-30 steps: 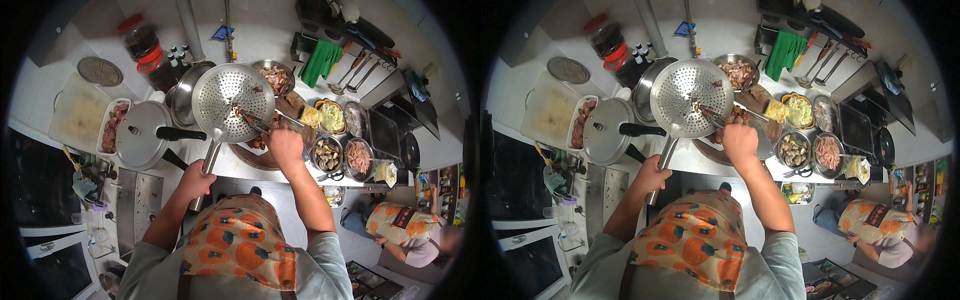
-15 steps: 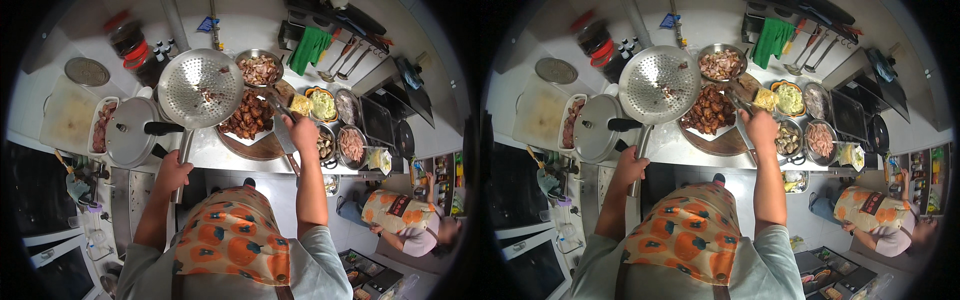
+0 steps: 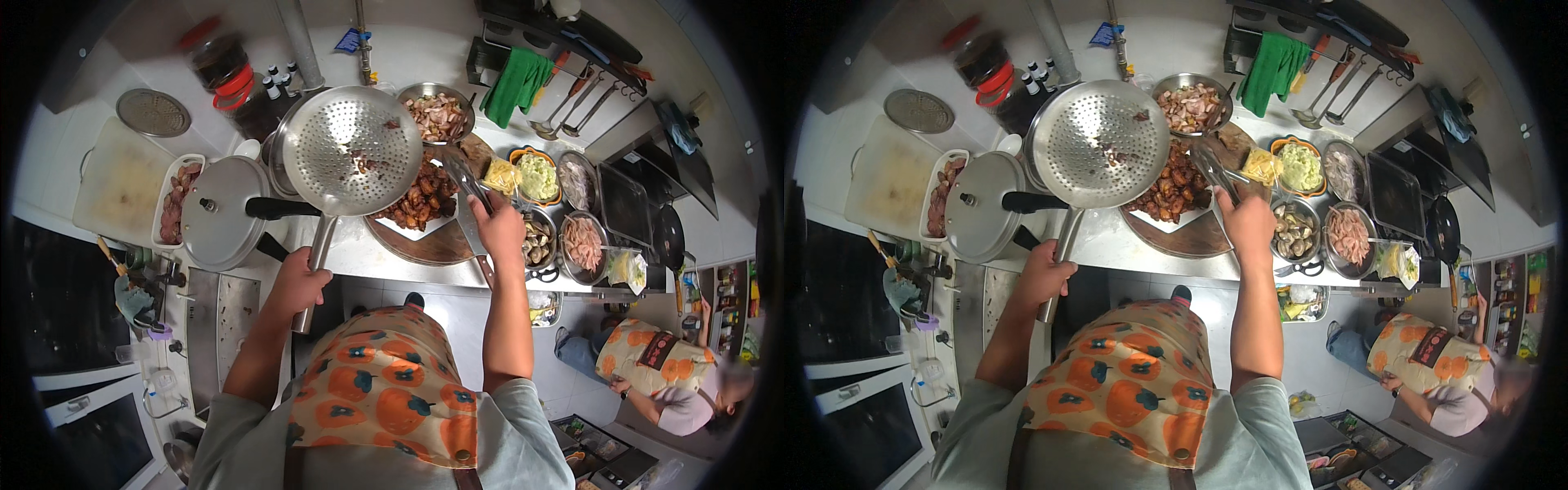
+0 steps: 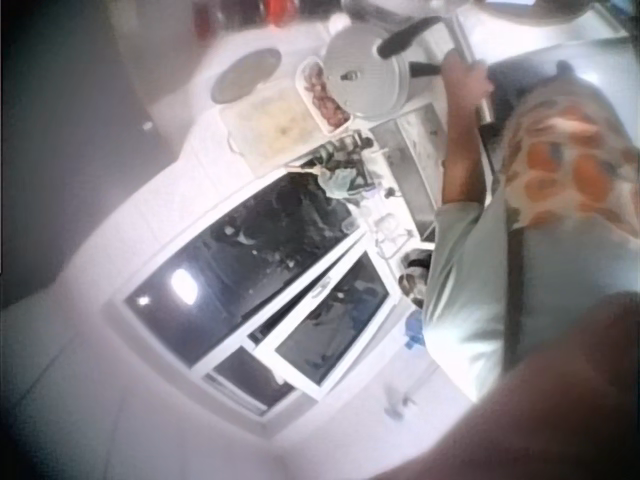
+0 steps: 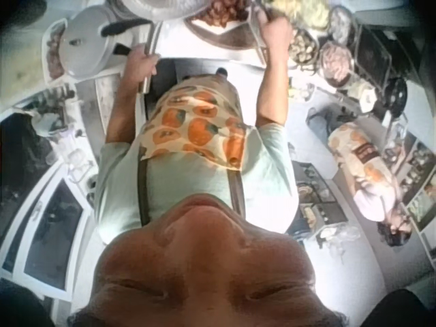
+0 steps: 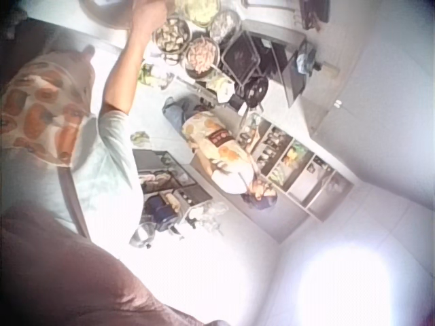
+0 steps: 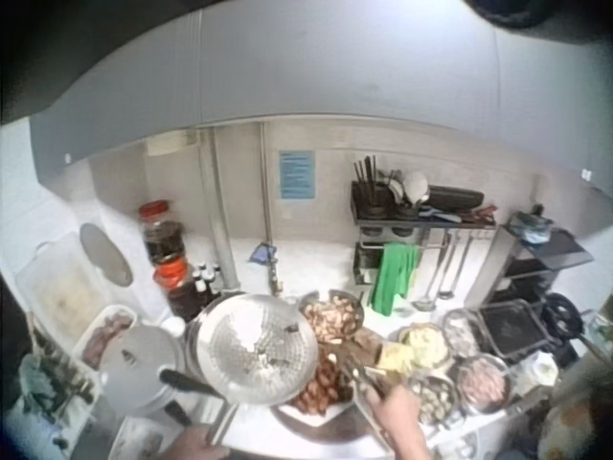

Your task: The person uses tongs to transfer fried chicken pieces from a metal strainer onto a plate. After finishing, the person rinses the strainer and tongs at the sink, then dries hands with a green cloth.

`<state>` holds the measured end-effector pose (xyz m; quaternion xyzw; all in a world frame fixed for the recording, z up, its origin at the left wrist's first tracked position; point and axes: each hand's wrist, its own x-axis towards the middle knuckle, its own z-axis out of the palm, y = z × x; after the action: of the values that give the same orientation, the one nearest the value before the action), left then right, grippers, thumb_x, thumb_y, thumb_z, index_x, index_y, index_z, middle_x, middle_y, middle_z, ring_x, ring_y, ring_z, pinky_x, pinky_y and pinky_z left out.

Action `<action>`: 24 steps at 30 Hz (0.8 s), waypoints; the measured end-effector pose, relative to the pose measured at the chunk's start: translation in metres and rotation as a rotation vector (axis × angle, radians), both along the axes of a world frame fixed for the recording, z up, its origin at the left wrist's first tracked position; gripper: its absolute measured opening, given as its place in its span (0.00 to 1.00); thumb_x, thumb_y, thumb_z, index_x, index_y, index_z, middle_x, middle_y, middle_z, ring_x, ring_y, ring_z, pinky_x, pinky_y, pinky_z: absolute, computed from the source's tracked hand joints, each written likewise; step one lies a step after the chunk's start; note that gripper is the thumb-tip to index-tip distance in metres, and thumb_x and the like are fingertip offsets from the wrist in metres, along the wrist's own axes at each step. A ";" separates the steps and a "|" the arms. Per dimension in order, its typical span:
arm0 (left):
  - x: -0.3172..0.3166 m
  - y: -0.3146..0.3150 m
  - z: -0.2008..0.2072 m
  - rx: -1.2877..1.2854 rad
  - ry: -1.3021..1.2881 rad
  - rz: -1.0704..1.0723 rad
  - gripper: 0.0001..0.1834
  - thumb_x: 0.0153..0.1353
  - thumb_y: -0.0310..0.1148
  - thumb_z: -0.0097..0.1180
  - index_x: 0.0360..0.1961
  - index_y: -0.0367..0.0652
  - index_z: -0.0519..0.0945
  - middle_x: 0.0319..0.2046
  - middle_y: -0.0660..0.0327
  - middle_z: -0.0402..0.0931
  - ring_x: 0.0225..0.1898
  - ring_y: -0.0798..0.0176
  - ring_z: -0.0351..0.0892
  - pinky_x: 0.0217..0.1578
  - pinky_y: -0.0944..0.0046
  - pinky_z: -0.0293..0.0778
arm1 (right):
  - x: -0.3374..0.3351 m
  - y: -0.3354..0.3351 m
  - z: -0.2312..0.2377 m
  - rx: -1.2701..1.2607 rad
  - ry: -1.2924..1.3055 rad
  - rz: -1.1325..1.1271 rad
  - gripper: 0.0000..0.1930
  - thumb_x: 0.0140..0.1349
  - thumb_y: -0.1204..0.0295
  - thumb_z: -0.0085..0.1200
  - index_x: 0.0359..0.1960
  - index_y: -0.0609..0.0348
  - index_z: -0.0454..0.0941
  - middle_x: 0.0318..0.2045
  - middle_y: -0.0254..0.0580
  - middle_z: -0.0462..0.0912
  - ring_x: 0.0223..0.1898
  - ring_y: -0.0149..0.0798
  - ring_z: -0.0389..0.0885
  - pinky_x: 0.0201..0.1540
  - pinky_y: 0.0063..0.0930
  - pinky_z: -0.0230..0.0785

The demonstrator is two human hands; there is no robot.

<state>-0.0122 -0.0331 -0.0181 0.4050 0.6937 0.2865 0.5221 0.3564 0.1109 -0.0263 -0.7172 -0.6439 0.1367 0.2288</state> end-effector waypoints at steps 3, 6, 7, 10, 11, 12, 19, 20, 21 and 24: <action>0.010 -0.003 -0.005 -0.008 0.004 -0.021 0.12 0.64 0.25 0.61 0.46 0.31 0.77 0.25 0.60 0.77 0.17 0.66 0.78 0.19 0.62 0.75 | -0.024 -0.004 0.013 0.120 -0.045 0.173 0.27 0.68 0.43 0.63 0.52 0.53 0.90 0.32 0.55 0.90 0.37 0.60 0.91 0.43 0.52 0.81; 0.021 -0.005 -0.008 -0.024 0.013 -0.042 0.12 0.65 0.25 0.62 0.47 0.32 0.77 0.25 0.61 0.77 0.17 0.66 0.78 0.20 0.62 0.75 | -0.057 0.001 0.009 0.173 -0.269 0.294 0.26 0.67 0.46 0.66 0.51 0.57 0.89 0.30 0.50 0.90 0.32 0.54 0.91 0.36 0.47 0.82; 0.024 -0.006 -0.008 -0.039 0.020 -0.057 0.12 0.65 0.25 0.62 0.47 0.32 0.77 0.25 0.60 0.77 0.17 0.66 0.78 0.20 0.62 0.75 | -0.064 0.004 0.007 0.144 -0.326 0.326 0.25 0.66 0.46 0.66 0.48 0.56 0.88 0.30 0.49 0.90 0.31 0.53 0.91 0.35 0.47 0.82; 0.028 -0.007 -0.008 -0.039 0.027 -0.087 0.13 0.64 0.25 0.62 0.48 0.32 0.77 0.24 0.60 0.77 0.17 0.66 0.78 0.20 0.61 0.76 | -0.073 0.012 0.000 0.096 -0.446 0.390 0.24 0.66 0.46 0.66 0.44 0.56 0.87 0.29 0.48 0.90 0.30 0.52 0.91 0.33 0.46 0.82; 0.028 -0.007 -0.008 -0.033 0.030 -0.091 0.13 0.64 0.25 0.63 0.48 0.32 0.77 0.24 0.61 0.77 0.17 0.66 0.79 0.20 0.61 0.76 | -0.072 0.014 -0.001 0.106 -0.450 0.390 0.24 0.66 0.46 0.66 0.44 0.57 0.88 0.30 0.48 0.90 0.30 0.51 0.92 0.33 0.45 0.83; 0.028 -0.008 -0.008 -0.039 0.019 -0.085 0.13 0.64 0.25 0.63 0.47 0.32 0.77 0.23 0.61 0.77 0.17 0.66 0.79 0.20 0.61 0.76 | -0.070 0.015 -0.002 0.088 -0.459 0.390 0.24 0.66 0.46 0.66 0.44 0.57 0.88 0.31 0.48 0.90 0.31 0.50 0.92 0.33 0.44 0.84; 0.020 -0.008 -0.011 -0.037 0.073 -0.073 0.10 0.64 0.26 0.63 0.42 0.34 0.75 0.23 0.59 0.78 0.17 0.64 0.80 0.21 0.59 0.76 | -0.054 0.017 0.009 0.139 -0.423 0.341 0.21 0.66 0.48 0.66 0.42 0.54 0.87 0.28 0.49 0.88 0.31 0.54 0.90 0.33 0.49 0.81; 0.018 -0.008 -0.011 -0.033 0.092 -0.077 0.10 0.64 0.26 0.63 0.42 0.34 0.75 0.23 0.59 0.78 0.17 0.64 0.80 0.21 0.59 0.76 | -0.051 0.017 0.013 0.148 -0.375 0.325 0.21 0.67 0.47 0.66 0.42 0.54 0.88 0.28 0.50 0.89 0.31 0.55 0.90 0.34 0.50 0.81; 0.016 -0.008 -0.010 -0.030 0.094 -0.075 0.10 0.64 0.26 0.63 0.42 0.34 0.75 0.23 0.59 0.78 0.17 0.64 0.80 0.21 0.59 0.76 | -0.048 0.018 0.017 0.171 -0.332 0.304 0.21 0.67 0.47 0.66 0.42 0.54 0.88 0.28 0.50 0.89 0.32 0.56 0.90 0.35 0.51 0.81; 0.010 -0.008 -0.007 -0.031 0.077 -0.066 0.10 0.64 0.26 0.63 0.41 0.34 0.75 0.23 0.58 0.78 0.17 0.63 0.80 0.21 0.59 0.76 | -0.035 0.022 0.029 0.135 -0.188 0.202 0.22 0.68 0.47 0.65 0.45 0.54 0.90 0.30 0.53 0.89 0.35 0.60 0.90 0.40 0.53 0.80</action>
<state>-0.0023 -0.0410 -0.0249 0.4301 0.7041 0.2425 0.5104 0.3209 0.1326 0.0027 -0.6414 -0.7390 0.0477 0.2004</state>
